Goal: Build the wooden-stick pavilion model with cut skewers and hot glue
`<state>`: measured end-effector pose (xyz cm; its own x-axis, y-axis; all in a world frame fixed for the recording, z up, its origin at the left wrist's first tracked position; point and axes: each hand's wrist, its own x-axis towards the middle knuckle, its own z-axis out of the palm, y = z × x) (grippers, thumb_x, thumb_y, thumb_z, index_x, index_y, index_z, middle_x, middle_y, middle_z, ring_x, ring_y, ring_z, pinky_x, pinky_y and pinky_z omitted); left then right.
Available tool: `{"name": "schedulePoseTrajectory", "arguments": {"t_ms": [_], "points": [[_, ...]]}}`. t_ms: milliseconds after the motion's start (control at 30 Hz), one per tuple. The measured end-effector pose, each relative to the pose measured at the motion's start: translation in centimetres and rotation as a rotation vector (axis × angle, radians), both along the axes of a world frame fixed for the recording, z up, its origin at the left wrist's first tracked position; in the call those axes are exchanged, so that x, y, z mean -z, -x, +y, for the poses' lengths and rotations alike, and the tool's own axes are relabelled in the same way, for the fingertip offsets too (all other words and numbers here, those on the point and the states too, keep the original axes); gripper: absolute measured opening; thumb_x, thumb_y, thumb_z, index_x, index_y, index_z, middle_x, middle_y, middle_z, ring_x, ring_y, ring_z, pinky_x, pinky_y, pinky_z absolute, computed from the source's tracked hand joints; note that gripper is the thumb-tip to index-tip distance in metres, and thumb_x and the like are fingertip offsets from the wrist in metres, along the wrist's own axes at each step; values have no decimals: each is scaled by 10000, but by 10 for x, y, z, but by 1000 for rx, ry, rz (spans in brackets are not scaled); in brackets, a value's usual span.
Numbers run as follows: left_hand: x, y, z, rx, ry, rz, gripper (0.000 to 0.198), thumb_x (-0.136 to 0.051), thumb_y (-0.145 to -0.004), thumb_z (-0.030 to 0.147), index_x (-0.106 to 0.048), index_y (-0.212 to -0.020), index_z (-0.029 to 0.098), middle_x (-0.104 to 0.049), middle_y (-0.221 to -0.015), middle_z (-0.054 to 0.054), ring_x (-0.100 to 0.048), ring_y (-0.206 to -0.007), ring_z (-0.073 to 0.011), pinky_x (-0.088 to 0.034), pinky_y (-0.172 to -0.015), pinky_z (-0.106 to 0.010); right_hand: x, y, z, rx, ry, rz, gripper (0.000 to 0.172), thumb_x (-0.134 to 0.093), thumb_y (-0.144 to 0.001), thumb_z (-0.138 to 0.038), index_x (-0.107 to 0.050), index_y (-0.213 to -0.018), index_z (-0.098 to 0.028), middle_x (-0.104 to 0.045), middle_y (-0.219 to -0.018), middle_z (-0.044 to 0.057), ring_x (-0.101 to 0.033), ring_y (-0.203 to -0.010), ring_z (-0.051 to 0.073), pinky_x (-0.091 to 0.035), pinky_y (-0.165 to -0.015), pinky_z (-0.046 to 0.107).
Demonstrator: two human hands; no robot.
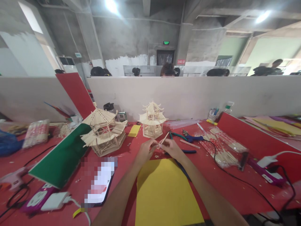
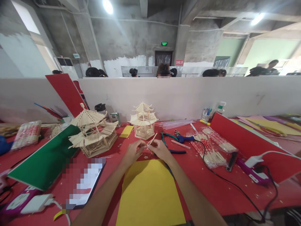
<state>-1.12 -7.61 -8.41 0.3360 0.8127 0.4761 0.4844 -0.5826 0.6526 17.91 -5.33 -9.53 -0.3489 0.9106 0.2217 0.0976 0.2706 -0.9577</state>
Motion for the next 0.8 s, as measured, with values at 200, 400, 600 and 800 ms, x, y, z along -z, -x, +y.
{"name": "schedulePoseTrajectory", "arguments": {"t_ms": [200, 400, 600, 800], "points": [[-3, 0, -2, -27, -5, 14, 299, -447, -952, 407, -639, -912, 182, -688, -869, -36, -607, -780, -161, -452, -736, -260, -2, 2, -1, -3, 34, 39, 351, -713, -740, -491, -659, -880, -173, -669, -778, 28, -605, -652, 168, -496, -523, 252], [-6, -1, -4, -31, -25, 41, 292, -461, -949, 406, -644, -927, 180, -689, -874, -33, -609, -784, -156, -450, -727, -251, -5, 2, -3, -19, 115, 116, 380, -745, -703, -504, -642, -875, -181, -662, -740, 8, -590, -619, 149, -485, -525, 246], [-4, -2, -5, 20, -52, 55, 268, -437, -965, 367, -637, -939, 191, -684, -934, -50, -621, -870, -166, -463, -786, -263, -8, 1, -4, -29, 155, 161, 388, -758, -685, -502, -624, -846, -176, -637, -700, -9, -580, -590, 132, -472, -519, 237], [-5, -3, -9, 30, -67, 52, 278, -425, -971, 364, -628, -1068, 200, -686, -1001, -60, -629, -923, -173, -481, -818, -272, -8, 2, -4, -31, 138, 126, 393, -754, -684, -512, -621, -841, -178, -638, -690, -3, -589, -581, 139, -480, -529, 247]]}}
